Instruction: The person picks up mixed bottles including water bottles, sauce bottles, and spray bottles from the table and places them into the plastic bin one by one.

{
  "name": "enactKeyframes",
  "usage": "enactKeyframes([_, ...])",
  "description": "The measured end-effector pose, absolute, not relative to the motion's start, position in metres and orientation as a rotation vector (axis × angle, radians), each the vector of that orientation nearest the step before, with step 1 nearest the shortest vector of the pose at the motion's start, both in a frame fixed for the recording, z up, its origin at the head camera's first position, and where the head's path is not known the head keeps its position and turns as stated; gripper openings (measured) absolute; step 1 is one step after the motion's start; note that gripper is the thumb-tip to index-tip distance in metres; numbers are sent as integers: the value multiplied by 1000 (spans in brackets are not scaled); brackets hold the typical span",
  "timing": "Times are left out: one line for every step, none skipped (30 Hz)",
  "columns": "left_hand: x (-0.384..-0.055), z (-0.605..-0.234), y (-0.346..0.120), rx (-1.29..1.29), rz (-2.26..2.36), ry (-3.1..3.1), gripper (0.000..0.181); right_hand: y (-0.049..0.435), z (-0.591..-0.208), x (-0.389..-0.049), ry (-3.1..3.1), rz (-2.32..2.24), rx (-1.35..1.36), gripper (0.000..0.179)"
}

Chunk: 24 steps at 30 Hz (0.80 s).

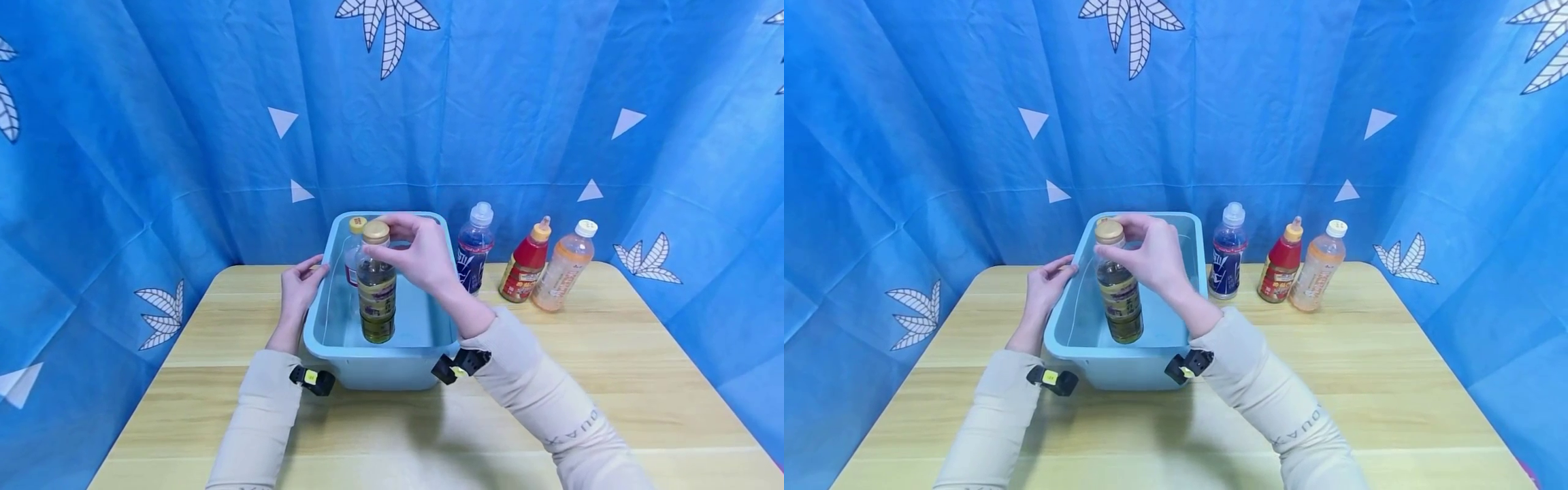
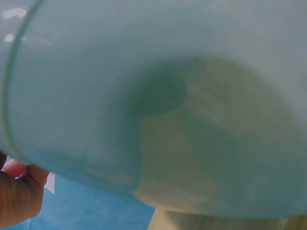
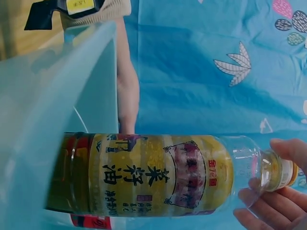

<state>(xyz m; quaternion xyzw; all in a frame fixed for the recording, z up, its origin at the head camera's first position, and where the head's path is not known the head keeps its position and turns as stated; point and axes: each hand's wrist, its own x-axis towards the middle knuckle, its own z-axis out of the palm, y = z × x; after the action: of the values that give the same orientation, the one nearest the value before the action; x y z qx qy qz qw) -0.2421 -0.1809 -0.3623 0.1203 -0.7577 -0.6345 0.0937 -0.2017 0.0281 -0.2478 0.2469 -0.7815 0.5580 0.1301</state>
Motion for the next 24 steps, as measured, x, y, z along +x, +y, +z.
enactKeyframes([-242,-362,-181,357,-1880,-2246,38,27,-249,-201,-2273,1623,714,32])
enactKeyframes([-243,-362,-181,356,-1875,-2245,38,26,-250,-201,-2277,1627,708,32])
enactKeyframes([-243,-362,-181,356,-1872,-2242,37,25,-252,-201,-2280,1629,703,32])
enactKeyframes([-243,-363,-181,349,-1868,-2243,37,23,-253,-201,-2283,1630,698,32])
enactKeyframes([-243,-363,-181,348,-1866,-2242,37,22,-254,-200,-2285,1635,692,33])
enactKeyframes([-243,-363,-181,344,-1861,-2245,37,21,-256,-200,-2288,1642,687,33])
enactKeyframes([-244,-363,-181,350,-1860,-2244,37,20,-258,-200,-2291,1645,681,33])
enactKeyframes([-244,-363,-181,345,-1853,-2248,37,18,-260,-200,-2295,1652,673,33])
enactKeyframes([-244,-363,-181,342,-1848,-2248,37,17,-261,-200,-2299,1659,667,33])
enactKeyframes([-244,-363,-181,339,-1842,-2252,37,16,-263,-200,-2301,1666,661,33])
enactKeyframes([-244,-363,-181,343,-1841,-2253,36,14,-265,-200,-2305,1673,653,32])
enactKeyframes([-244,-363,-181,340,-1835,-2256,36,13,-267,-200,-2308,1679,646,32])
enactKeyframes([-244,-363,-181,341,-1835,-2255,36,12,-269,-201,-2311,1687,641,32])
enactKeyframes([-244,-363,-181,335,-1831,-2259,36,11,-271,-201,-2314,1691,634,32])
enactKeyframes([-244,-364,-181,336,-1831,-2260,36,10,-273,-202,-2316,1693,629,32])
enactKeyframes([-244,-364,-182,334,-1831,-2263,36,9,-275,-202,-2316,1694,623,31])
enactKeyframes([-244,-364,-182,330,-1832,-2264,37,8,-277,-202,-2314,1694,615,32])
enactKeyframes([-244,-364,-182,327,-1833,-2265,37,7,-278,-203,-2312,1694,608,31])
enactKeyframes([-244,-364,-182,327,-1835,-2265,37,7,-280,-203,-2311,1693,602,31])
enactKeyframes([-245,-364,-182,327,-1834,-2267,37,6,-281,-203,-2309,1690,598,31])
enactKeyframes([-245,-364,-181,330,-1837,-2266,37,5,-283,-204,-2308,1690,593,31])
enactKeyframes([-245,-364,-181,332,-1837,-2266,38,4,-284,-204,-2307,1690,589,32])
enactKeyframes([-245,-364,-181,334,-1838,-2267,38,4,-286,-204,-2308,1692,586,32])
enactKeyframes([-245,-364,-181,339,-1839,-2267,37,3,-287,-204,-2308,1695,586,32])
